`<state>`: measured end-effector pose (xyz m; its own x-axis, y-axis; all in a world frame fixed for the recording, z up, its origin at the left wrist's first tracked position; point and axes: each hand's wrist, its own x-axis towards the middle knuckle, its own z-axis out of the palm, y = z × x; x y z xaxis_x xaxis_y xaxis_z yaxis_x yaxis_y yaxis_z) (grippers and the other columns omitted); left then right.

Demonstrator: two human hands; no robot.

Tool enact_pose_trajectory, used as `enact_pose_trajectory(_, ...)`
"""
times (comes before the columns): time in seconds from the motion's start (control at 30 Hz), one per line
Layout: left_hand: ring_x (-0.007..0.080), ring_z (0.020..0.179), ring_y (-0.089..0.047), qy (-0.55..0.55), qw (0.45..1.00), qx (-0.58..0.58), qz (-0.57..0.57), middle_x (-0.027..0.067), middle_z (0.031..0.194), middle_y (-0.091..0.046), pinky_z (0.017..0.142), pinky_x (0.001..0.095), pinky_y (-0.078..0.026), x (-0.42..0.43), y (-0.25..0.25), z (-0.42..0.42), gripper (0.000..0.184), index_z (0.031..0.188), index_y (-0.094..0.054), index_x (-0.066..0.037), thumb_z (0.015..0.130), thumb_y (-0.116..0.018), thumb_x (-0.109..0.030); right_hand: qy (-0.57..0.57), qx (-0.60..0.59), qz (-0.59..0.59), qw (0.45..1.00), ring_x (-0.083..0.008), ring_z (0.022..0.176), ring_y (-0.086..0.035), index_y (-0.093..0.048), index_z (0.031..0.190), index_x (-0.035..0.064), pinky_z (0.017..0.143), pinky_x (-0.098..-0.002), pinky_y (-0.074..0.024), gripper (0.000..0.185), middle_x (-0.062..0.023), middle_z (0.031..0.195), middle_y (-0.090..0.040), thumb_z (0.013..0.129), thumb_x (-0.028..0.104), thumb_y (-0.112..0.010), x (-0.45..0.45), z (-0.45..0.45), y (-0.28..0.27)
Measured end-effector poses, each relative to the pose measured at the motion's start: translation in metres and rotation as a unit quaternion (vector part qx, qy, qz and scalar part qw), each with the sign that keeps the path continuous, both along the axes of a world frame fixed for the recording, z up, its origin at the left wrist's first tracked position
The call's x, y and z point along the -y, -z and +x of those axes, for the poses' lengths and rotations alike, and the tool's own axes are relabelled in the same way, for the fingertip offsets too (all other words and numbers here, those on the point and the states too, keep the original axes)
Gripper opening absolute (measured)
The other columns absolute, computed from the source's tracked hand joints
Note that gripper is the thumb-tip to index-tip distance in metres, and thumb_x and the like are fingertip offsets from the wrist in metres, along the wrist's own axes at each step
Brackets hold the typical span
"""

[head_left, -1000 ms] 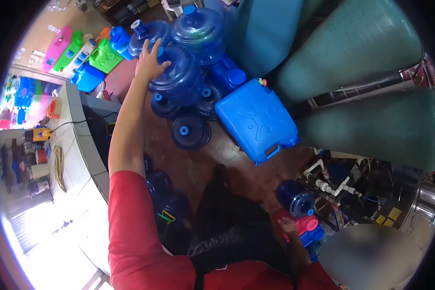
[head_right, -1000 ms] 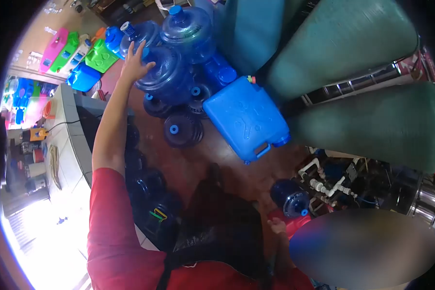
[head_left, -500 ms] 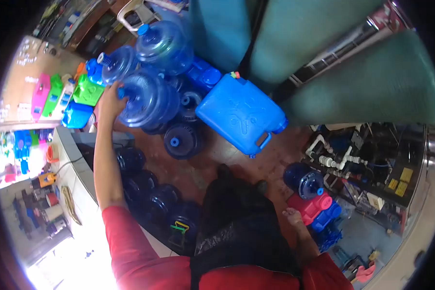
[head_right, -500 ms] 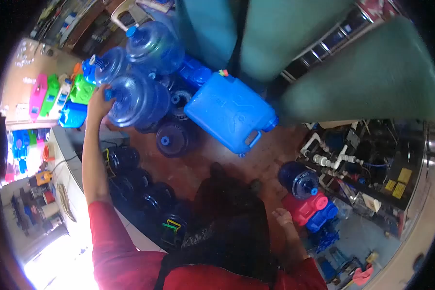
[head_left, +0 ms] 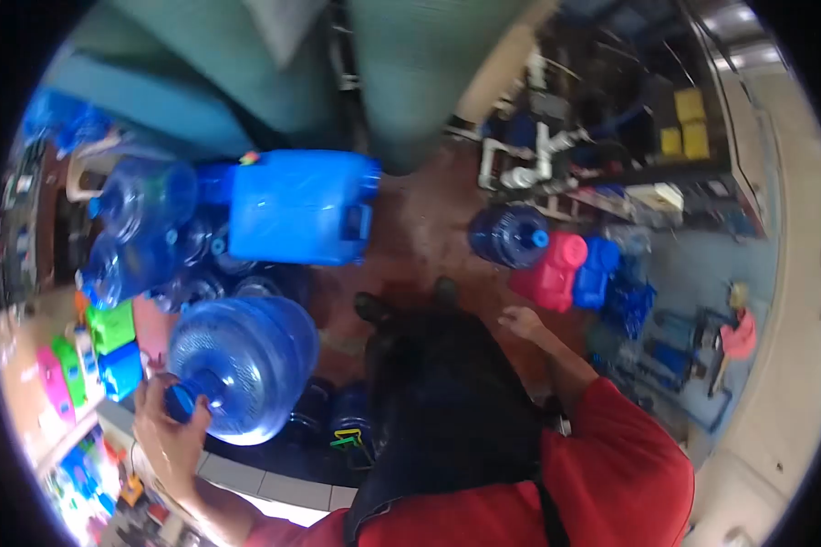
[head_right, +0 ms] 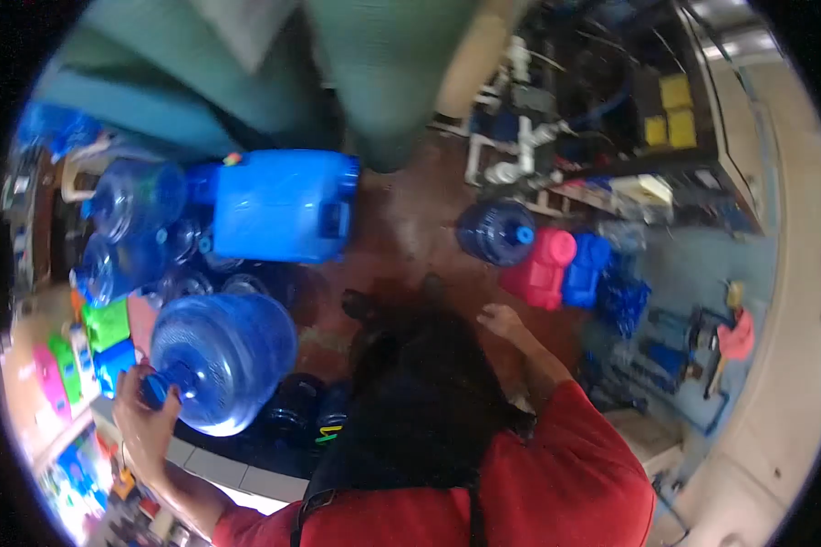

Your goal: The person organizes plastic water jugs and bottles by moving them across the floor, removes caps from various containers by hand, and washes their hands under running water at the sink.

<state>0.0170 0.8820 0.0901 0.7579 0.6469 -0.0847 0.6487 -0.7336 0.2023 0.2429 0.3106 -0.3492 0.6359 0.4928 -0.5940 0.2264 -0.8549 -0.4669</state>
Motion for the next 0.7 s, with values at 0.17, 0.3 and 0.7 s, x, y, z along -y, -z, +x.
enact_pose_trajectory(0.17,0.034,0.072,-0.063,0.06,0.987,-0.077,-0.129,0.0139,0.092,-0.061,0.064,0.0403,-0.051,0.08,0.065,0.068,0.04,0.099,-0.063,-0.009,0.064,-0.082,-0.015,0.016,-0.08,-0.086,0.993,-0.0363,0.102,-0.065,-0.071,0.105,0.0035,0.089,-0.0428,-0.0524,0.043,-0.0175,0.11,-0.07,0.091,0.044,-0.062,0.062,-0.011,0.0)
enact_pose_trajectory(0.3,0.0368,0.081,-0.067,0.151,0.97,-0.099,-0.162,0.0141,0.1,-0.063,0.068,0.0454,-0.053,0.126,0.18,0.118,0.045,0.105,-0.063,-0.012,0.067,-0.082,-0.026,-0.073,-0.047,-0.042,0.995,-0.0338,0.098,-0.068,-0.07,0.105,0.0062,0.084,-0.0421,-0.0537,0.039,-0.0155,0.102,-0.072,0.088,0.042,-0.067,0.158,-0.051,0.037)
enact_pose_trajectory(0.7,0.0418,0.088,-0.068,0.215,0.945,-0.177,-0.173,0.0269,0.123,-0.051,0.075,0.0476,-0.058,0.259,0.472,0.279,0.062,0.127,-0.051,-0.017,0.072,-0.081,-0.022,0.316,-0.175,-0.138,0.922,-0.0254,0.094,-0.07,-0.069,0.11,-0.0036,0.082,-0.0385,-0.0543,0.037,-0.0164,0.103,-0.073,0.089,0.027,-0.07,0.212,-0.127,-0.037)
